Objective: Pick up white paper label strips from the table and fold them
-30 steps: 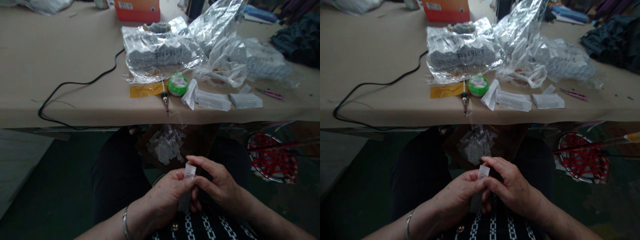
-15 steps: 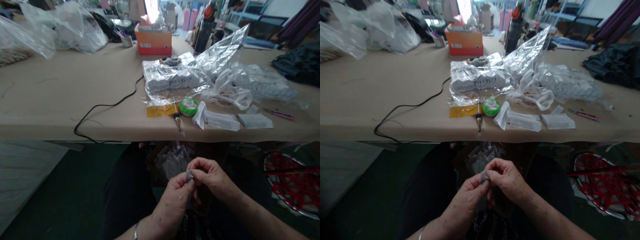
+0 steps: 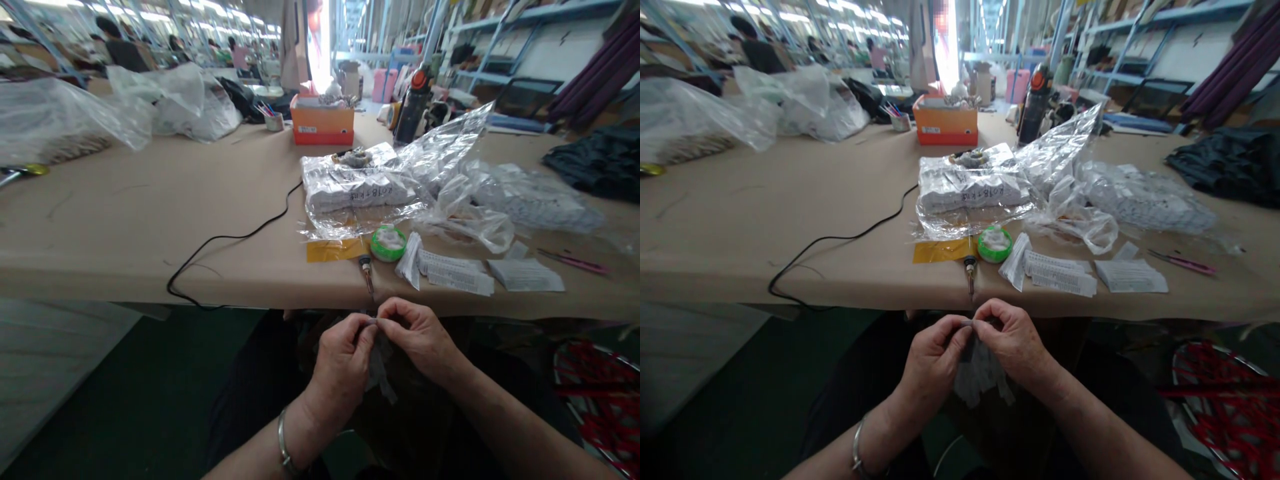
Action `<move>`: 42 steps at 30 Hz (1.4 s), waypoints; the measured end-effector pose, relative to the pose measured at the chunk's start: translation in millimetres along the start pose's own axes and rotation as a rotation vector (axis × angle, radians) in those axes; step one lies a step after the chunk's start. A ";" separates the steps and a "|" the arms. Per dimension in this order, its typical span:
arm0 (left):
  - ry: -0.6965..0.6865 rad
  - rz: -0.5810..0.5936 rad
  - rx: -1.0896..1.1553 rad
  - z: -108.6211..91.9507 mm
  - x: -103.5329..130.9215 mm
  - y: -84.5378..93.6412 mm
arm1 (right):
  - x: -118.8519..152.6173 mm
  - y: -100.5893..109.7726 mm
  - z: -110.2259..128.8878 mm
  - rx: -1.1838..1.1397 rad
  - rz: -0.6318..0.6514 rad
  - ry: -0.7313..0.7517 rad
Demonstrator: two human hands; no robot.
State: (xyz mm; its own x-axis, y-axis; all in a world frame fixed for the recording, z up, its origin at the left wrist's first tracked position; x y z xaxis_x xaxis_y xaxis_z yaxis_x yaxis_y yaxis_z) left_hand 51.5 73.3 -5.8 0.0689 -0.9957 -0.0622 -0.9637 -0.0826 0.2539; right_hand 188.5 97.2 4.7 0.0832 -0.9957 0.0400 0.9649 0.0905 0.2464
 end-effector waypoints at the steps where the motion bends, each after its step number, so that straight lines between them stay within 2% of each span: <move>1: -0.025 -0.012 -0.030 -0.3 -3.3 0.7 | -1.7 0.0 0.5 0.005 -0.003 0.003; 6: -0.138 -0.023 -0.162 -1.1 -14.4 1.6 | -7.4 1.5 0.2 0.084 -0.040 0.070; 11: -0.213 -0.062 -0.200 -1.7 -18.8 1.9 | -11.1 3.4 -2.6 0.185 -0.100 0.180; 19: -0.218 -0.083 -0.170 -2.2 -22.0 0.9 | -14.5 2.1 4.7 0.248 -0.154 0.292; 36: -0.212 -0.100 -0.162 -3.4 -30.5 -0.4 | -19.3 3.2 2.3 0.220 -0.160 0.317; 42: -0.190 -0.066 -0.134 -6.7 -19.9 2.1 | -3.0 7.3 -0.2 0.233 -0.132 0.312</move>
State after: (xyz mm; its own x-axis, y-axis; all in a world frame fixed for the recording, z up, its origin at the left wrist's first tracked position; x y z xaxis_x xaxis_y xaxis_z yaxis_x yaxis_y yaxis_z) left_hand 49.8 92.7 2.4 0.0686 -0.9632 -0.2598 -0.9151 -0.1645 0.3682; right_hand 195.3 100.9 6.3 0.0689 -0.9534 -0.2937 0.8932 -0.0722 0.4438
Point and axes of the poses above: each hand's wrist, its own x-axis away from the middle knuckle, its own y-axis out of the back of the hand, z = x × y, the point moved 3 cm from there along -x, towards the middle knuckle, and after that the axes turned 9 degrees about -z, right-handed, at the moved point
